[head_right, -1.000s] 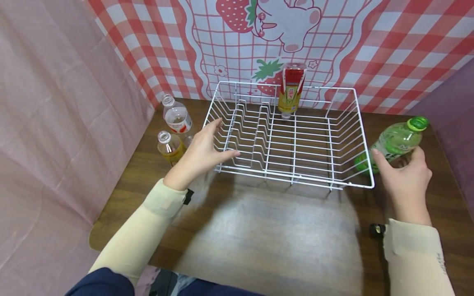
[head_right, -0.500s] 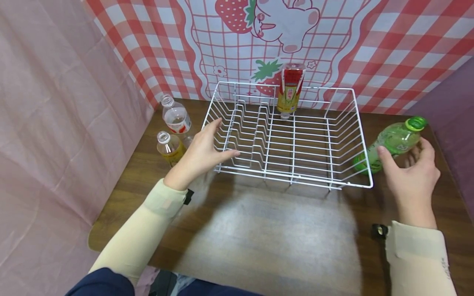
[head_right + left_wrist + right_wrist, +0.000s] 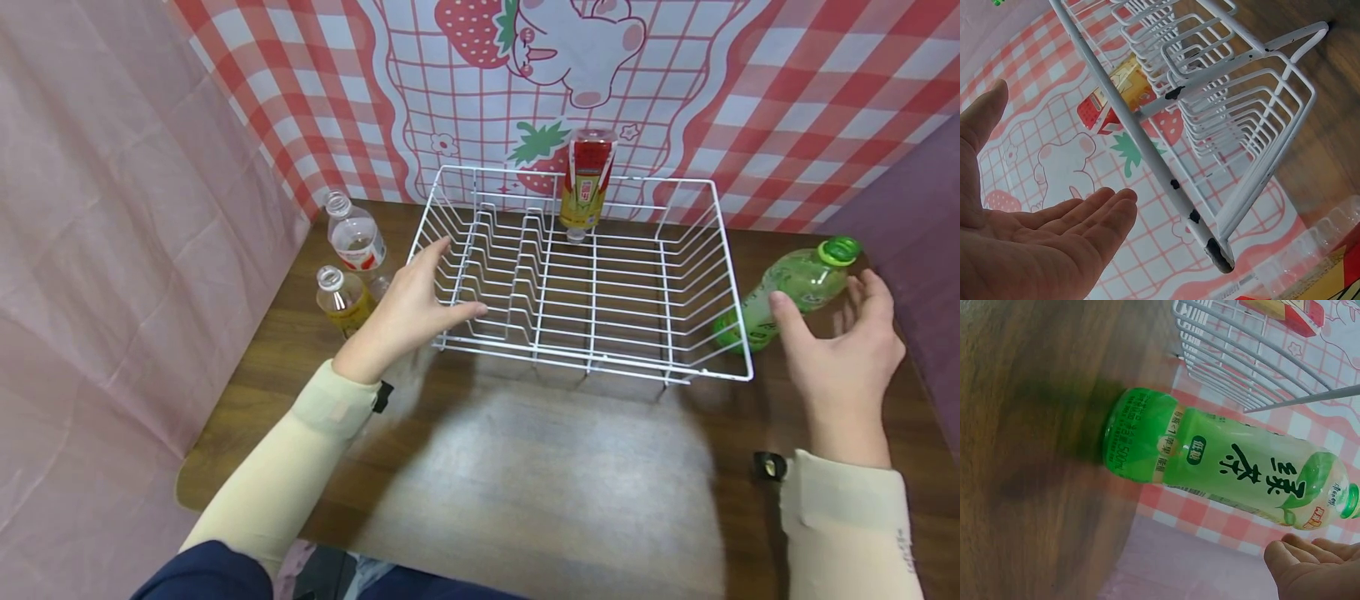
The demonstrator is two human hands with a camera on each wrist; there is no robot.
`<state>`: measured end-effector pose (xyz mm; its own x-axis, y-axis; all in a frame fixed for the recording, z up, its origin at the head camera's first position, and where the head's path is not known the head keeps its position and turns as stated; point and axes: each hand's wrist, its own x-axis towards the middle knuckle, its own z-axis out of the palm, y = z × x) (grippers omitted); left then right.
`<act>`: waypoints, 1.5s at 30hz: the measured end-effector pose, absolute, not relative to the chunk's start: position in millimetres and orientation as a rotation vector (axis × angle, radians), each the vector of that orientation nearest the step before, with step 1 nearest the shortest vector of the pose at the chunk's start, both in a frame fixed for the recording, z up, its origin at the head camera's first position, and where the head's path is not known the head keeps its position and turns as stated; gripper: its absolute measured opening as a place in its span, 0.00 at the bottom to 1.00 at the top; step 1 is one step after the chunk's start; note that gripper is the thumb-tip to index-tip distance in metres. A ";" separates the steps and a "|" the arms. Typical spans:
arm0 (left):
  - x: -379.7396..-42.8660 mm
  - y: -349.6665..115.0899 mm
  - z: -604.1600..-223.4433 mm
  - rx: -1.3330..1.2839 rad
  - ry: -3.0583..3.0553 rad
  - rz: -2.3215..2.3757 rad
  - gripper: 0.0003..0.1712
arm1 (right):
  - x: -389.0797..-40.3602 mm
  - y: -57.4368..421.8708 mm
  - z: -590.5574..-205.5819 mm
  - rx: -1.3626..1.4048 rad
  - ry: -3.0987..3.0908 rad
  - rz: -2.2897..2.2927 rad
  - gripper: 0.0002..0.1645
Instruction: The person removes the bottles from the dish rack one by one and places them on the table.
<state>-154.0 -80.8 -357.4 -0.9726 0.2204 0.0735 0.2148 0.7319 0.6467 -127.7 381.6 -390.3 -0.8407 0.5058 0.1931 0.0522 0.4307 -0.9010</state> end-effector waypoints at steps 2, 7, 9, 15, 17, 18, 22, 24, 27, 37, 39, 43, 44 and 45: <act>-154.3 -80.2 -357.0 0.365 2.916 1.088 0.65 | -125.1 382.1 -387.7 -0.488 -2.265 1.382 0.49; -155.1 -79.1 -356.8 0.372 2.910 1.093 0.64 | -118.5 379.9 -379.3 -0.470 -2.269 1.390 0.53; -155.7 -78.6 -356.6 0.375 2.910 1.095 0.64 | -116.3 377.2 -375.5 -0.462 -2.281 1.379 0.53; -157.1 -76.7 -356.3 0.379 2.908 1.108 0.63 | -108.0 370.3 -367.2 -0.470 -2.336 1.345 0.53; -157.2 -76.3 -355.9 0.384 2.906 1.111 0.64 | -105.8 369.3 -366.9 -0.459 -2.351 1.309 0.53; -157.4 -76.1 -355.7 0.387 2.906 1.113 0.64 | -104.9 368.8 -366.7 -0.453 -2.357 1.295 0.53; -157.8 -75.7 -354.6 0.378 2.906 1.114 0.64 | -101.7 365.2 -366.5 -0.410 -2.387 1.201 0.51; -158.2 -75.4 -354.0 0.368 2.901 1.114 0.64 | -100.0 363.1 -366.5 -0.397 -2.405 1.144 0.50; -158.3 -74.7 -352.9 0.355 2.888 1.112 0.65 | -98.0 361.4 -368.7 -0.369 -2.407 1.069 0.50; -160.2 -69.5 -351.0 0.329 2.879 1.089 0.65 | -96.3 364.1 -383.7 0.038 -2.362 0.822 0.51; -161.2 -68.4 -351.4 0.332 2.883 1.077 0.66 | -95.5 363.3 -384.4 0.063 -2.370 0.812 0.52; -161.8 -67.0 -350.4 0.331 2.894 1.075 0.66 | -93.1 362.5 -384.9 0.043 -2.410 0.804 0.53; -162.0 -66.6 -350.2 0.331 2.891 1.078 0.66 | -92.1 362.3 -385.1 0.028 -2.429 0.798 0.53; -162.1 -66.2 -349.9 0.331 2.892 1.076 0.66 | -91.2 362.1 -385.4 0.019 -2.444 0.796 0.53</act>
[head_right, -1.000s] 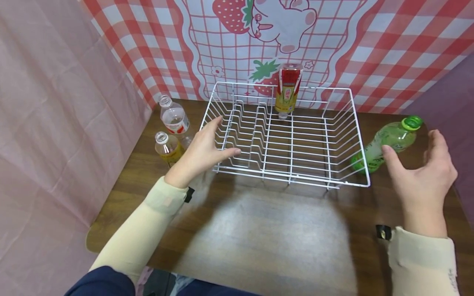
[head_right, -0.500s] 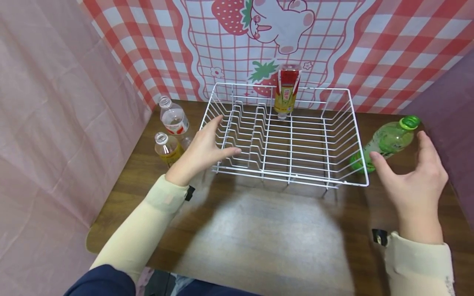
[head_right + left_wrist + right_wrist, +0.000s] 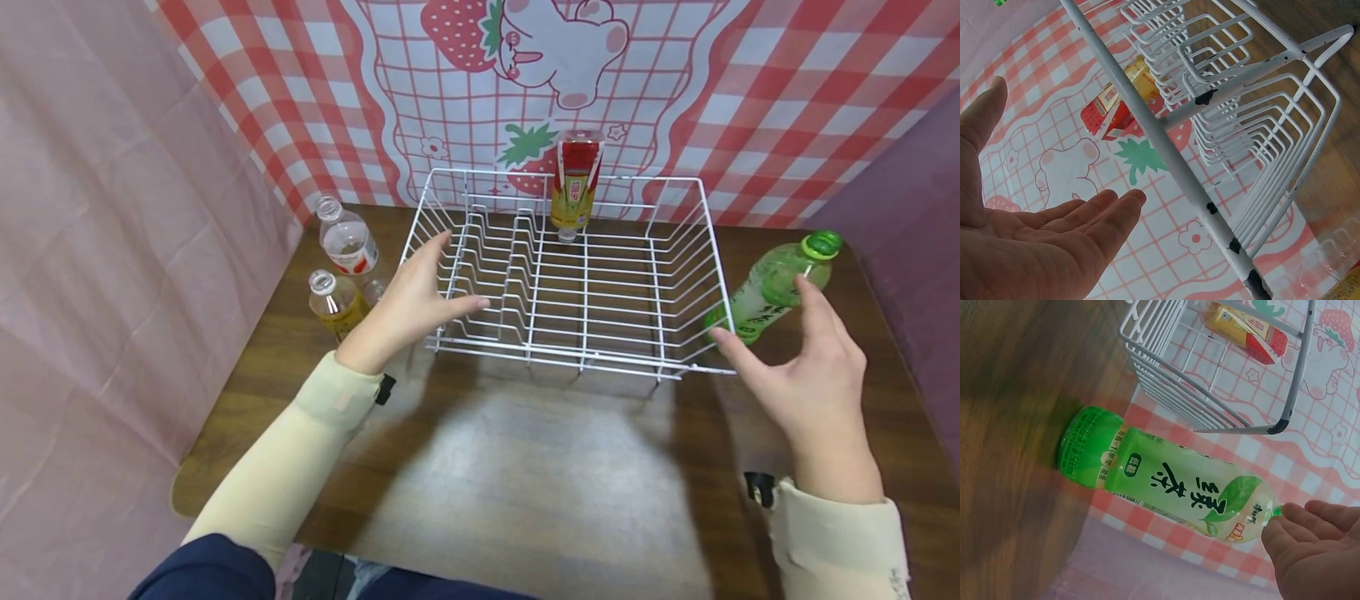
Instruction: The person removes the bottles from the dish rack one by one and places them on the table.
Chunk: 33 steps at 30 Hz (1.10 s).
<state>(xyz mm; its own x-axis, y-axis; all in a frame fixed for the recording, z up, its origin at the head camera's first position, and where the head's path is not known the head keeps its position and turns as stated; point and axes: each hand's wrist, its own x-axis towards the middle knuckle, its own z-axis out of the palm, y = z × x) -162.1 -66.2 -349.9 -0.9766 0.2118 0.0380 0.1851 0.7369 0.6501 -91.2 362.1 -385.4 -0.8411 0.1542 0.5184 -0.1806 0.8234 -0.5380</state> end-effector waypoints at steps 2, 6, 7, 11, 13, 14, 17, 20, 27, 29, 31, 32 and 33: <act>-162.3 -65.9 -349.4 0.331 2.890 1.083 0.67 | -90.4 361.9 -385.8 0.020 -2.477 0.797 0.54; -162.7 -64.9 -349.3 0.334 2.891 1.066 0.67 | -88.7 360.6 -387.8 0.036 -2.541 0.810 0.56; -162.9 -64.7 -349.3 0.338 2.892 1.063 0.67 | -88.1 360.3 -388.7 0.040 -2.563 0.809 0.57; -163.7 -63.2 -349.2 0.363 2.894 1.069 0.67 | -86.5 359.2 -393.1 0.061 -2.631 0.817 0.60; -164.6 -62.5 -349.0 0.372 2.892 1.077 0.67 | -86.7 358.6 -395.4 0.085 -2.650 0.812 0.61; -165.0 -61.8 -349.0 0.373 2.889 1.082 0.67 | -87.0 358.2 -396.3 0.096 -2.655 0.809 0.61; -166.1 -59.9 -349.1 0.371 2.878 1.084 0.68 | -87.3 356.5 -397.9 0.108 -2.672 0.792 0.62; -167.0 -57.8 -348.8 0.366 2.875 1.072 0.68 | -86.9 355.0 -398.4 0.107 -2.693 0.791 0.63; -170.2 -55.7 -346.9 0.361 2.872 1.054 0.69 | -86.8 353.7 -402.3 0.122 -2.781 0.812 0.65; -171.1 -55.1 -346.7 0.362 2.866 1.060 0.69 | -87.0 353.2 -403.8 0.139 -2.791 0.827 0.66; -172.1 -54.4 -346.9 0.361 2.862 1.065 0.70 | -87.2 352.8 -405.3 0.153 -2.802 0.837 0.67; -172.5 -54.1 -347.0 0.360 2.862 1.068 0.70 | -87.5 352.7 -406.4 0.161 -2.803 0.842 0.67; -172.9 -53.8 -347.0 0.362 2.862 1.068 0.70 | -87.7 352.5 -407.5 0.163 -2.809 0.840 0.68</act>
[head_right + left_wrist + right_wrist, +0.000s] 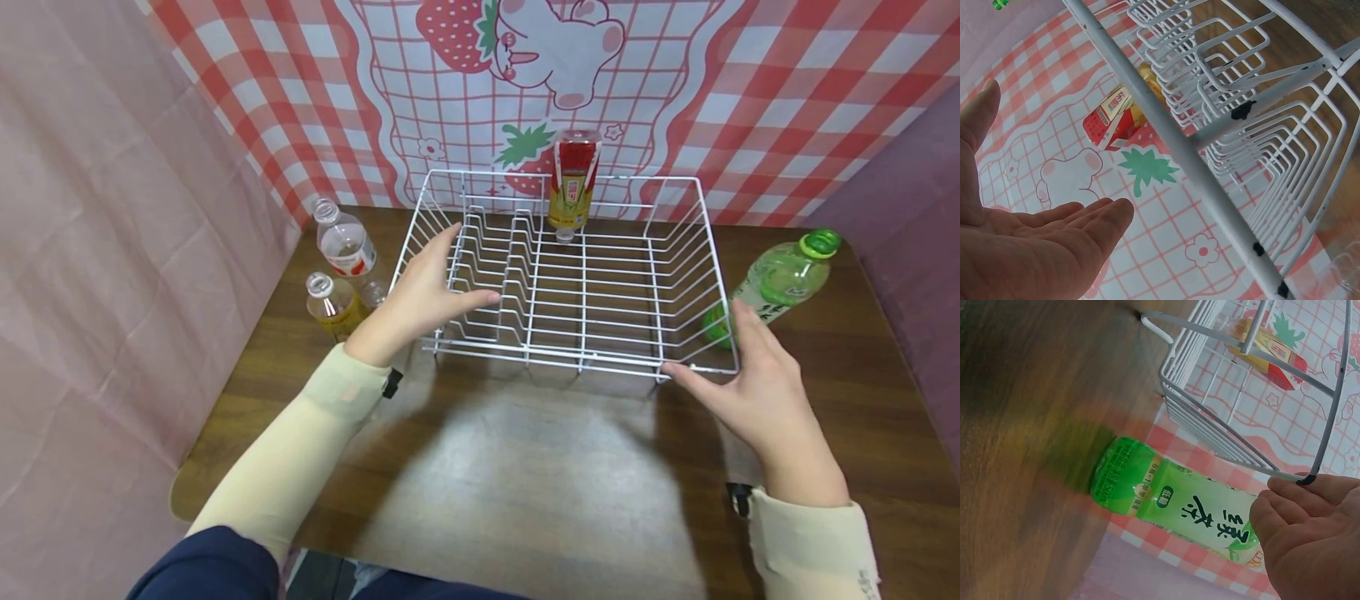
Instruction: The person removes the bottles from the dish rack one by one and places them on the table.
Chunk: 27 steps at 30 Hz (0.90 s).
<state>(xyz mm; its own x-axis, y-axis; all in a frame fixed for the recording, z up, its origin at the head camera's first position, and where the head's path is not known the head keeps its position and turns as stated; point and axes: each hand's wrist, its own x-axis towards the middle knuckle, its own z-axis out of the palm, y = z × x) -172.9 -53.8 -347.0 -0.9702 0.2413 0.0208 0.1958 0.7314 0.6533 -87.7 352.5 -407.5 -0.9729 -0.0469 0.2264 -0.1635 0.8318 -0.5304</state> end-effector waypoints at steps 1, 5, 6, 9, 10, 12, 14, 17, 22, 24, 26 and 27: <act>-173.3 -53.8 -347.1 0.363 2.861 1.073 0.71 | -87.8 352.0 -408.2 0.163 -2.821 0.831 0.68; -174.6 -53.5 -347.4 0.372 2.850 1.097 0.71 | -89.0 351.4 -410.4 0.163 -2.867 0.802 0.70; -174.9 -53.4 -347.3 0.372 2.847 1.100 0.71 | -89.0 351.2 -410.4 0.163 -2.879 0.792 0.71; -175.5 -53.5 -346.6 0.361 2.838 1.099 0.72 | -90.0 350.9 -411.0 0.170 -2.890 0.787 0.71; -175.8 -53.5 -346.5 0.356 2.836 1.097 0.72 | -90.2 350.7 -411.0 0.173 -2.893 0.786 0.72; -176.5 -53.4 -346.1 0.354 2.836 1.092 0.72 | -90.6 350.3 -411.0 0.173 -2.898 0.780 0.71; -177.5 -53.2 -346.3 0.360 2.840 1.088 0.72 | -90.7 349.6 -410.7 0.162 -2.910 0.773 0.71; -179.5 -52.5 -346.7 0.366 2.842 1.077 0.71 | -90.4 348.7 -410.2 0.141 -2.926 0.764 0.71; -183.9 -49.7 -347.3 0.350 2.829 1.090 0.71 | -89.6 347.8 -410.5 0.125 -2.948 0.760 0.70; -185.9 -48.3 -347.2 0.353 2.827 1.102 0.70 | -89.4 347.5 -410.6 0.124 -2.951 0.755 0.70; -187.8 -46.8 -346.7 0.366 2.825 1.112 0.71 | -89.4 347.1 -410.7 0.120 -2.952 0.757 0.69; -189.0 -46.1 -346.4 0.374 2.824 1.116 0.70 | -89.4 346.9 -410.7 0.119 -2.953 0.755 0.69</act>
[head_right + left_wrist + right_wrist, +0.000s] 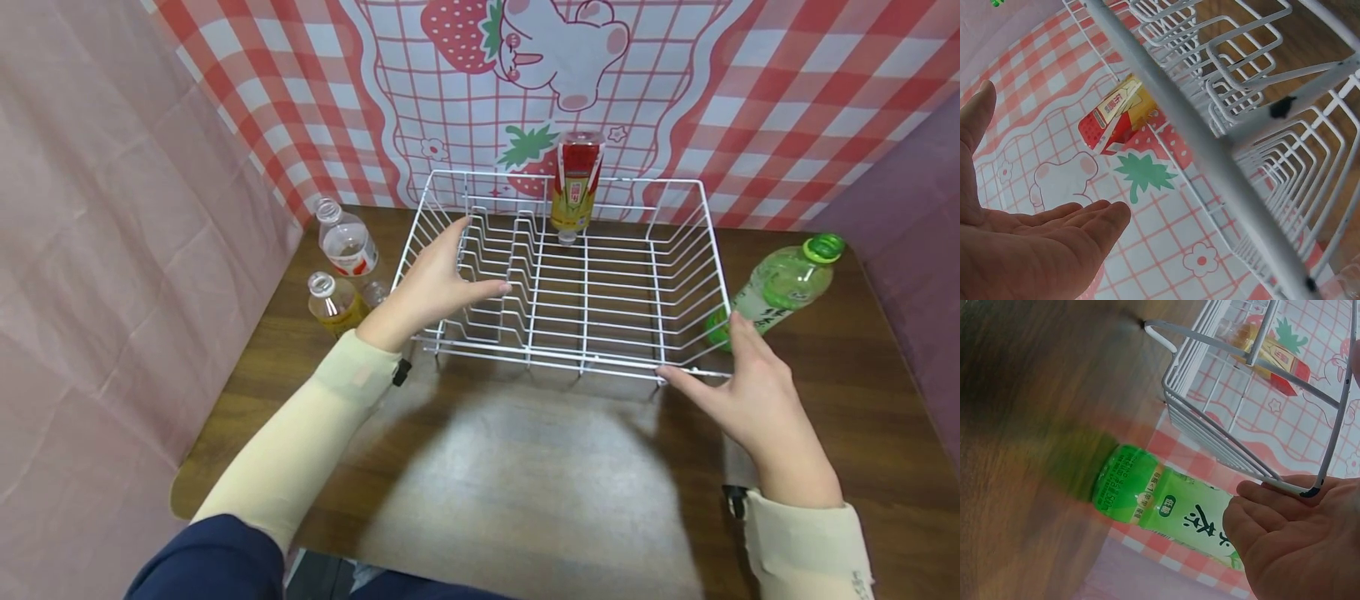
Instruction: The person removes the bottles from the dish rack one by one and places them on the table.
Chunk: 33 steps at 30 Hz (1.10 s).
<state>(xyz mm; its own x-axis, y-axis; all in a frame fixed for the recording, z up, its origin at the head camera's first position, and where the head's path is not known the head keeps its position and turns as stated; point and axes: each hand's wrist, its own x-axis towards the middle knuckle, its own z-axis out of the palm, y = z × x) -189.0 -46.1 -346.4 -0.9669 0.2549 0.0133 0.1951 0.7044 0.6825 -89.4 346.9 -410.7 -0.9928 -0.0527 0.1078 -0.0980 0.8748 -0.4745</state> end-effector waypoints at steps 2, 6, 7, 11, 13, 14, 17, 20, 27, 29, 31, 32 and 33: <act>-191.7 -43.3 -345.5 0.385 2.817 1.121 0.70 | -89.5 347.7 -410.8 0.115 -2.955 0.753 0.69; -196.8 -37.6 -342.2 0.372 2.792 1.131 0.69 | -90.5 349.4 -410.8 0.116 -2.953 0.747 0.69; -198.1 -36.1 -341.0 0.369 2.790 1.126 0.70 | -90.9 349.7 -410.7 0.113 -2.955 0.748 0.69; -203.6 -29.9 -336.2 0.380 2.795 1.123 0.71 | -92.4 350.3 -409.5 0.099 -2.972 0.751 0.70; -205.8 -26.9 -334.0 0.377 2.797 1.119 0.71 | -93.1 350.6 -408.7 0.091 -2.983 0.765 0.70; -206.9 -25.3 -333.2 0.377 2.796 1.121 0.71 | -93.5 350.7 -408.4 0.088 -2.989 0.767 0.70; -210.2 -20.0 -331.2 0.388 2.791 1.125 0.71 | -93.9 351.0 -407.6 0.080 -3.003 0.774 0.70; -215.4 -14.2 -330.9 0.459 2.792 1.159 0.71 | -93.0 351.1 -407.9 0.075 -3.005 0.778 0.70; -226.4 -5.5 -332.4 0.529 2.797 1.175 0.68 | -91.2 350.7 -410.3 0.085 -3.003 0.775 0.70; -228.4 -3.8 -332.4 0.502 2.784 1.172 0.68 | -90.9 350.4 -409.7 0.090 -3.002 0.776 0.70; -230.5 -2.0 -331.6 0.460 2.765 1.162 0.69 | -90.4 350.2 -409.2 0.096 -2.999 0.775 0.70; -231.7 -1.1 -331.1 0.440 2.756 1.154 0.69 | -90.0 350.2 -409.0 0.097 -3.000 0.774 0.71; -232.9 -0.2 -330.6 0.427 2.746 1.155 0.69 | -89.6 350.3 -408.9 0.102 -2.997 0.773 0.71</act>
